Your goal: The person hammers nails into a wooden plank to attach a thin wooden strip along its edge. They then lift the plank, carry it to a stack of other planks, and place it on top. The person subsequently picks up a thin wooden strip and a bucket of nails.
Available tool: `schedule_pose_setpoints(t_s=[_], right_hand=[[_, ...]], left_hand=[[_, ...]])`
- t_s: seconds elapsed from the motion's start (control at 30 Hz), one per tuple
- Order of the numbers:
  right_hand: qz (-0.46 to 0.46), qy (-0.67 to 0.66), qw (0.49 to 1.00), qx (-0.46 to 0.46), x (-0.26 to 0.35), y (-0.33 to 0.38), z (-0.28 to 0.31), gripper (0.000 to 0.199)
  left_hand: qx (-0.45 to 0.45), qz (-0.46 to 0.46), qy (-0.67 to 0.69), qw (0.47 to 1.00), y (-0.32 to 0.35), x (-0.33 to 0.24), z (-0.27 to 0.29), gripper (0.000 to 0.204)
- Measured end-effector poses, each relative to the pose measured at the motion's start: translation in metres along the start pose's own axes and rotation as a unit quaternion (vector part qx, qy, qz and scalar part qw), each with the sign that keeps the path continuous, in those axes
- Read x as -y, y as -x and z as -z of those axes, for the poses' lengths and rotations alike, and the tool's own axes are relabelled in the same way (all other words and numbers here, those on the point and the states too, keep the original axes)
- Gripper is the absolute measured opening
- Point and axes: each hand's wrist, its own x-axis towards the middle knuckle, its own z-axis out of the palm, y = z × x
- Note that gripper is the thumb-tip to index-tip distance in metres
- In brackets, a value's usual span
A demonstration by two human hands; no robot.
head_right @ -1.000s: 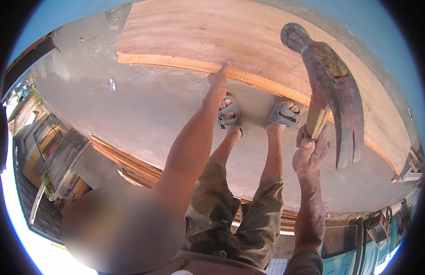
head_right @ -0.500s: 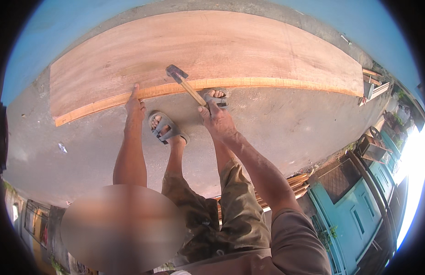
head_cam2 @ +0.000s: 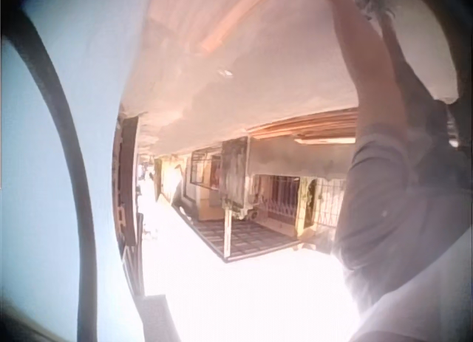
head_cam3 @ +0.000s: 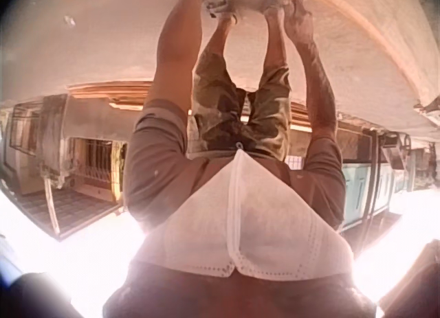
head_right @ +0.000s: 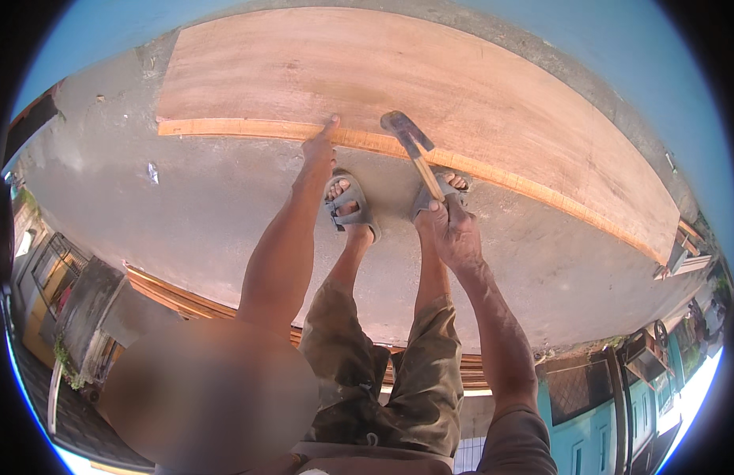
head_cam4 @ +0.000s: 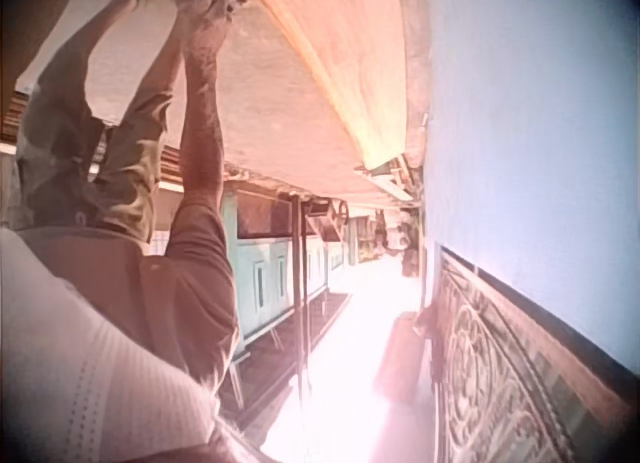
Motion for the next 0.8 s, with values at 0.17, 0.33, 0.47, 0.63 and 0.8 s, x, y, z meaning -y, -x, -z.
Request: schedule_pose_setpoints(t_s=[0.17,0.33,0.47,0.63,0.8], right_hand=[[0.176,-0.208,0.958,-0.086,0.047,0.003,0.013,0.052],[-0.029,0.085,0.996,0.030,-0.021,-0.003,-0.013,0.052],[0.087,-0.092,0.992,0.006,0.045,0.012,0.022,0.050],[-0.010,0.083,0.996,0.001,-0.074,-0.018,-0.027,0.055],[0.049,-0.076,0.996,-0.005,0.013,-0.003,0.005,0.063]], left_hand=[[0.008,0.009,0.023,1.000,0.009,-0.001,-0.003,0.060],[0.000,0.006,-0.017,1.000,0.004,-0.001,-0.004,0.061],[-0.013,-0.055,0.035,0.998,-0.023,0.020,0.001,0.064],[0.031,-0.005,0.002,0.999,0.011,-0.017,-0.014,0.072],[0.008,-0.042,0.046,0.998,0.004,0.004,0.002,0.076]])
